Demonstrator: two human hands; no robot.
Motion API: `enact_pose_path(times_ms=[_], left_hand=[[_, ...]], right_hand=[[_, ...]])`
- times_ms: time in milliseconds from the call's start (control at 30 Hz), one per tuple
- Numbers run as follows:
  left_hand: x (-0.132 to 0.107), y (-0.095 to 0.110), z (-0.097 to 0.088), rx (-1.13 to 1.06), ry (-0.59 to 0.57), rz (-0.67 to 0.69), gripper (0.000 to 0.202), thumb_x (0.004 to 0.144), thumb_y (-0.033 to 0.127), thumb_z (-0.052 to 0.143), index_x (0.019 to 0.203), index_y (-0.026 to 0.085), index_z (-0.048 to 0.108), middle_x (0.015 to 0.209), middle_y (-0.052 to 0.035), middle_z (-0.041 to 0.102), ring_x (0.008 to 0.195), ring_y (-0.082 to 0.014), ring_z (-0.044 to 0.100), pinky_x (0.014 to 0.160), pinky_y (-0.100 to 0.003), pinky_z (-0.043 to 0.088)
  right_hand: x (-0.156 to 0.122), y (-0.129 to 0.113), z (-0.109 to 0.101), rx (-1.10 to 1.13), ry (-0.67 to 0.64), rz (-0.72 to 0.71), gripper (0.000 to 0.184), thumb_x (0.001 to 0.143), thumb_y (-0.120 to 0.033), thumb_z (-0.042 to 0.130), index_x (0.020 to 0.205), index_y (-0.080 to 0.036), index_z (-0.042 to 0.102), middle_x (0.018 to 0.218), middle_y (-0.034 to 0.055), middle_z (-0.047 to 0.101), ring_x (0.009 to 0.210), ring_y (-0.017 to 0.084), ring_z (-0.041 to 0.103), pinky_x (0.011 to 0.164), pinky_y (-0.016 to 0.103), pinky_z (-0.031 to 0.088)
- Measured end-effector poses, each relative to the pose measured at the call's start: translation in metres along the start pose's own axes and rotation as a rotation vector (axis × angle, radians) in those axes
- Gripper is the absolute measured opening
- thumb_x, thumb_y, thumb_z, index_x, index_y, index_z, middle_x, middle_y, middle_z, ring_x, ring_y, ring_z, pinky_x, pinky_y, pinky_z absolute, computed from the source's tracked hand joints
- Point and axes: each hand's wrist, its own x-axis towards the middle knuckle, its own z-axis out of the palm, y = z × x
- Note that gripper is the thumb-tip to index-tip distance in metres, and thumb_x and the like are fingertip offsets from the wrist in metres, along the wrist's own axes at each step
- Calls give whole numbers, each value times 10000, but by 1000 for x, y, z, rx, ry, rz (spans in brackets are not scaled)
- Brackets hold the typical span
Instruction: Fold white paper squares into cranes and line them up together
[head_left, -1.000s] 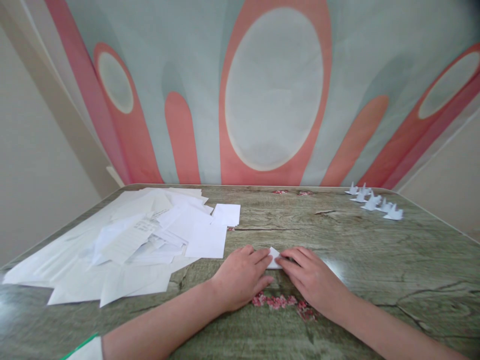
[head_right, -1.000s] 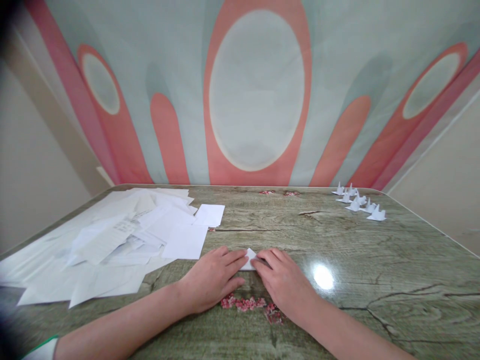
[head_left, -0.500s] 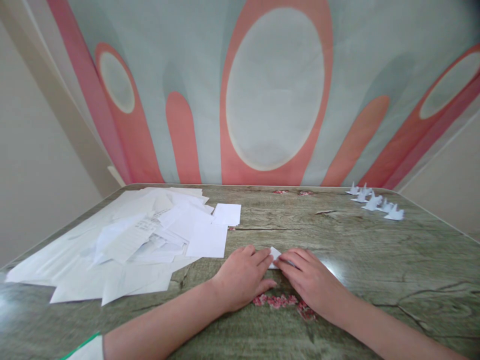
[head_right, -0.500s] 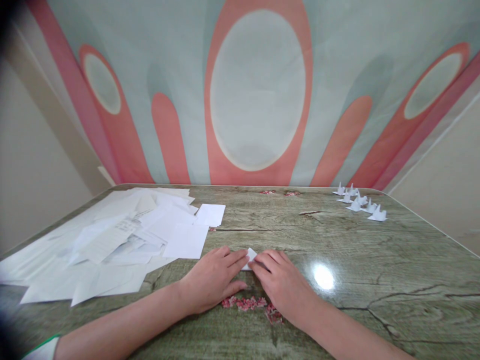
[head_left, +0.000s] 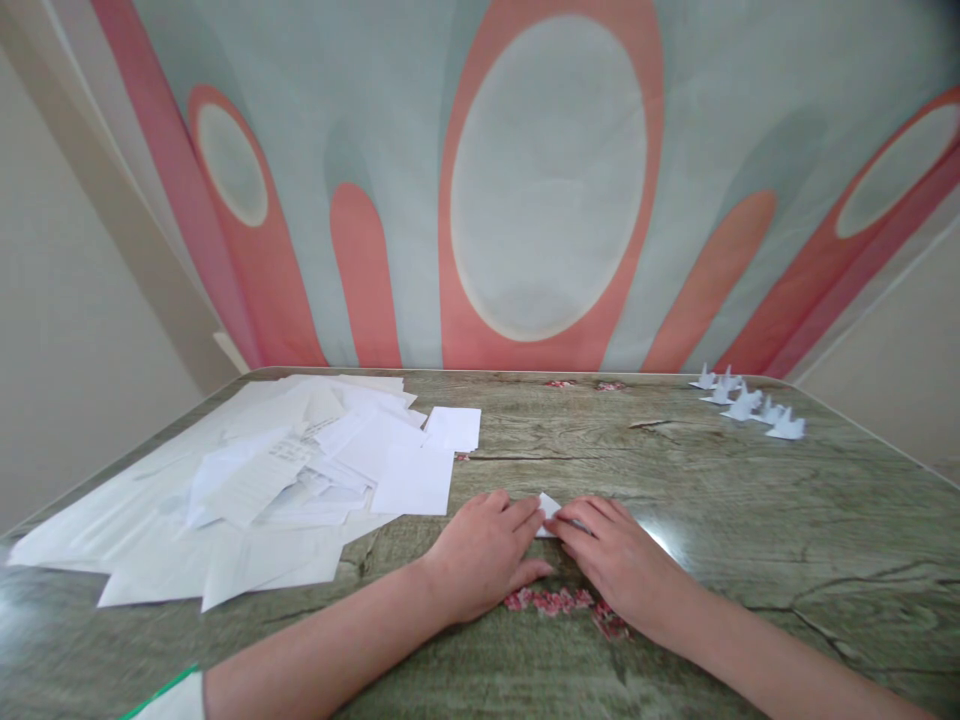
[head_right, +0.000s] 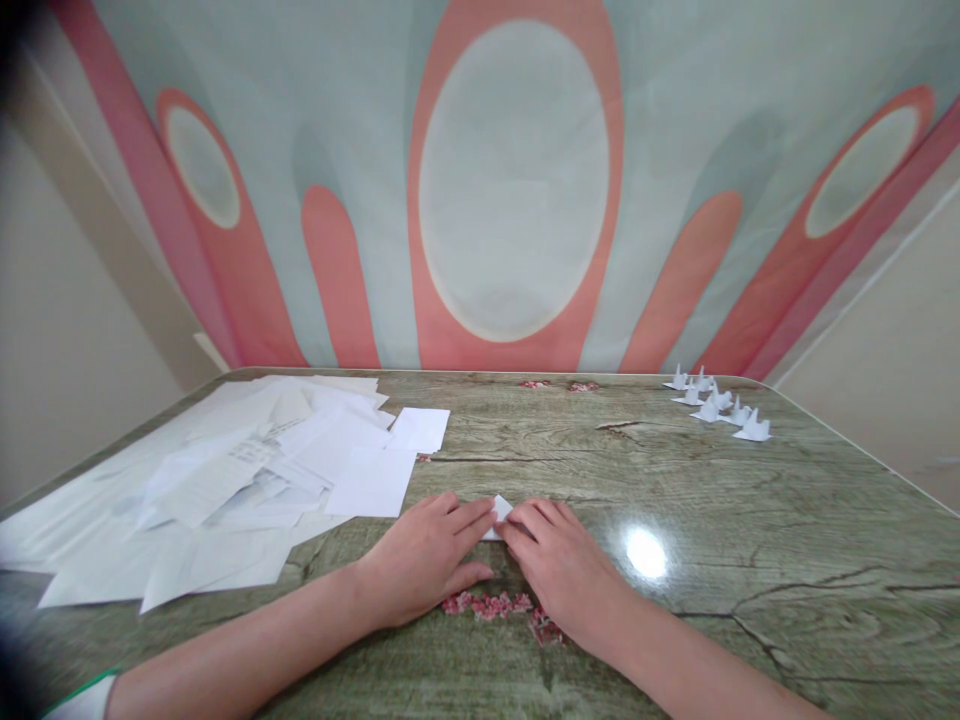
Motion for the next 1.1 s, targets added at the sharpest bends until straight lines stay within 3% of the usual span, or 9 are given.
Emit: enact_pose_path(times_ms=[233, 567, 1100], left_hand=[[0, 1, -2, 28, -5, 2, 522, 862, 538, 422, 1236, 178, 474, 1247, -54, 532, 961, -231, 515, 802, -349, 400], [0, 1, -1, 74, -12, 11, 539, 867, 554, 396, 1244, 176, 471, 1263, -62, 521, 962, -230, 511, 801, -337, 383], [0, 1, -4, 92, -24, 21, 552, 851, 562, 426, 1237, 172, 481, 1280, -42, 513, 945, -233, 509, 767, -340, 376]], right_hand=[[-1, -3, -7, -5, -58, 10, 316, 835, -112, 520, 1142, -177, 555, 1083, 70, 569, 1048, 219, 459, 911, 383, 362], [-6, -2, 0, -133, 11, -56, 295, 824, -202, 555, 1118, -186, 583, 1142, 72, 586, 1116, 252, 438, 956, 423, 323], [-12, -2, -17, -365, -17, 9, 106, 713, -122, 639, 799, -96, 695, 859, 105, 653, 1062, 287, 489, 885, 400, 364]])
